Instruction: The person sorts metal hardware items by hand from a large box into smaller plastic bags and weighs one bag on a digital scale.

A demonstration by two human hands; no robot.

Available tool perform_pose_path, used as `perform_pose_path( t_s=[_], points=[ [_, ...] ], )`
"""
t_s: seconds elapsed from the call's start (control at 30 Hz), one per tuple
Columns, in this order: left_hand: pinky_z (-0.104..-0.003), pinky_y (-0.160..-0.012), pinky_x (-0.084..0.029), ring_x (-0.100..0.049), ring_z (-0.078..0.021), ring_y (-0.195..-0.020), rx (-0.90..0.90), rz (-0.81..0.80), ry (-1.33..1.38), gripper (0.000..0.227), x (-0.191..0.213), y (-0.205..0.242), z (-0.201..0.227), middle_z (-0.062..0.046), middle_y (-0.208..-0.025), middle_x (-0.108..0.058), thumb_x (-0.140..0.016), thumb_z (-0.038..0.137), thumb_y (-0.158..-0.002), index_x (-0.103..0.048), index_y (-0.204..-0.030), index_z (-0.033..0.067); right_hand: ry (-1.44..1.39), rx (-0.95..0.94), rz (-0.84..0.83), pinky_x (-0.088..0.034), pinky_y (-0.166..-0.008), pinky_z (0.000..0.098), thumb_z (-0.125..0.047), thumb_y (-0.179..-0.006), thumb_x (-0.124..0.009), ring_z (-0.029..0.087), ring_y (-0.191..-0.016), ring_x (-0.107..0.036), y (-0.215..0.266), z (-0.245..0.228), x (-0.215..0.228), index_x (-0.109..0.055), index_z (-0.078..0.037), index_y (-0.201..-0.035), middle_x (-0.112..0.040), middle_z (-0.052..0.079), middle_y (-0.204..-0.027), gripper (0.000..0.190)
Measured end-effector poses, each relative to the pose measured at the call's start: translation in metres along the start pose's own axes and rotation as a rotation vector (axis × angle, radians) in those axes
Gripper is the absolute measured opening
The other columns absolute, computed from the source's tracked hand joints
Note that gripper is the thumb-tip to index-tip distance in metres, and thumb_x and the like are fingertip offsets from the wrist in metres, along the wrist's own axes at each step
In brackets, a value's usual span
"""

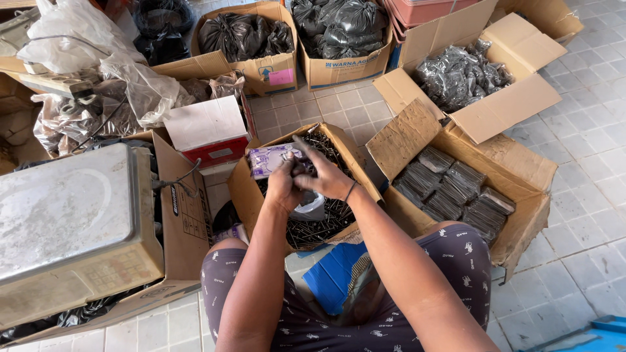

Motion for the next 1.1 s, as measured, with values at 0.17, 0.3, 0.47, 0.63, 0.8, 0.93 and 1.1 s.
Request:
perform_pose_path(
  t_s=[0.17, 0.3, 0.47, 0.63, 0.8, 0.93, 1.1],
  points=[
    [-0.027, -0.054, -0.043, -0.044, -0.0112, -0.058, 0.018, -0.032, -0.01, 0.031, -0.007, 0.012, 0.002, 0.006, -0.078, -0.036, -0.056, 0.032, -0.123, -0.053, -0.096, 0.0175, 0.256, 0.073, -0.125, -0.022, -0.14, 0.0708, -0.058, -0.07, -0.104, 0.06, -0.169, -0.021, 0.005, -0.011, -0.012, -0.021, -0.012, -0.183, -0.026, 0.037, -0.182, 0.147],
    [-0.037, -0.048, -0.056, -0.056, -0.0192, -0.05, 0.042, -0.002, -0.161, 0.015, 0.026, -0.021, -0.034, 0.0, -0.075, -0.047, -0.06, 0.021, -0.119, -0.057, -0.106, 0.0139, 0.316, 0.092, -0.146, -0.033, -0.14, 0.0597, -0.054, -0.05, -0.113, 0.053, -0.166, -0.036, 0.001, -0.007, -0.01, -0.034, -0.011, -0.179, -0.036, 0.031, -0.179, 0.157],
    [-0.037, -0.051, -0.057, -0.058, -0.0191, -0.054, 0.099, -0.004, -0.19, 0.016, 0.012, -0.001, -0.026, 0.0, -0.075, -0.047, -0.057, 0.025, -0.119, -0.056, -0.105, 0.0174, 0.282, 0.075, -0.169, -0.04, -0.138, 0.0562, -0.05, -0.058, -0.111, 0.047, -0.162, -0.045, 0.0, 0.016, -0.009, -0.051, -0.013, -0.167, -0.047, 0.022, -0.172, 0.13],
    [-0.034, -0.048, -0.051, -0.058, -0.0204, -0.055, 0.106, -0.012, -0.271, 0.016, 0.017, -0.001, -0.028, 0.001, -0.077, -0.048, -0.054, 0.026, -0.118, -0.056, -0.104, 0.0181, 0.306, 0.043, -0.174, -0.052, -0.132, 0.0499, -0.036, -0.059, -0.111, 0.044, -0.158, -0.05, 0.0, 0.024, -0.012, -0.055, -0.008, -0.158, -0.049, 0.017, -0.166, 0.117],
    [-0.025, -0.042, -0.038, -0.041, -0.007, -0.049, 0.137, 0.079, -0.373, 0.019, 0.017, 0.007, -0.024, 0.008, -0.069, -0.035, -0.057, 0.033, -0.114, -0.055, -0.099, 0.0225, 0.367, 0.15, -0.113, -0.043, -0.136, 0.0542, -0.049, -0.067, -0.109, 0.042, -0.157, -0.049, 0.0, 0.017, -0.013, -0.055, -0.009, -0.157, -0.051, 0.017, -0.157, 0.112],
    [-0.025, -0.041, -0.028, -0.034, -0.0058, -0.045, 0.108, 0.203, -0.323, 0.03, -0.009, 0.045, 0.01, 0.01, -0.067, -0.033, -0.062, 0.05, -0.108, -0.062, -0.103, 0.0199, 0.198, 0.055, -0.14, -0.041, -0.135, 0.0597, -0.065, -0.077, -0.102, 0.045, -0.159, -0.044, -0.004, 0.021, 0.001, -0.042, -0.012, -0.172, -0.047, 0.022, -0.16, 0.125],
    [-0.029, -0.049, -0.046, -0.064, -0.0169, -0.065, -0.006, 0.131, -0.78, 0.087, 0.034, 0.001, -0.009, -0.006, -0.085, -0.059, -0.029, 0.081, -0.115, -0.042, -0.173, 0.0178, -0.04, -0.3, 0.17, -0.061, -0.09, 0.032, -0.038, -0.093, -0.098, 0.013, -0.095, -0.073, 0.001, 0.061, 0.015, -0.086, -0.017, -0.112, -0.084, 0.001, -0.099, 0.031]
  ],
)
Point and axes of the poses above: each hand's wrist, its own y-axis away from the middle knuckle, its own x-axis out of the back of the hand, z = x × y, the point moved 9 cm from there along -y, towards the middle knuckle
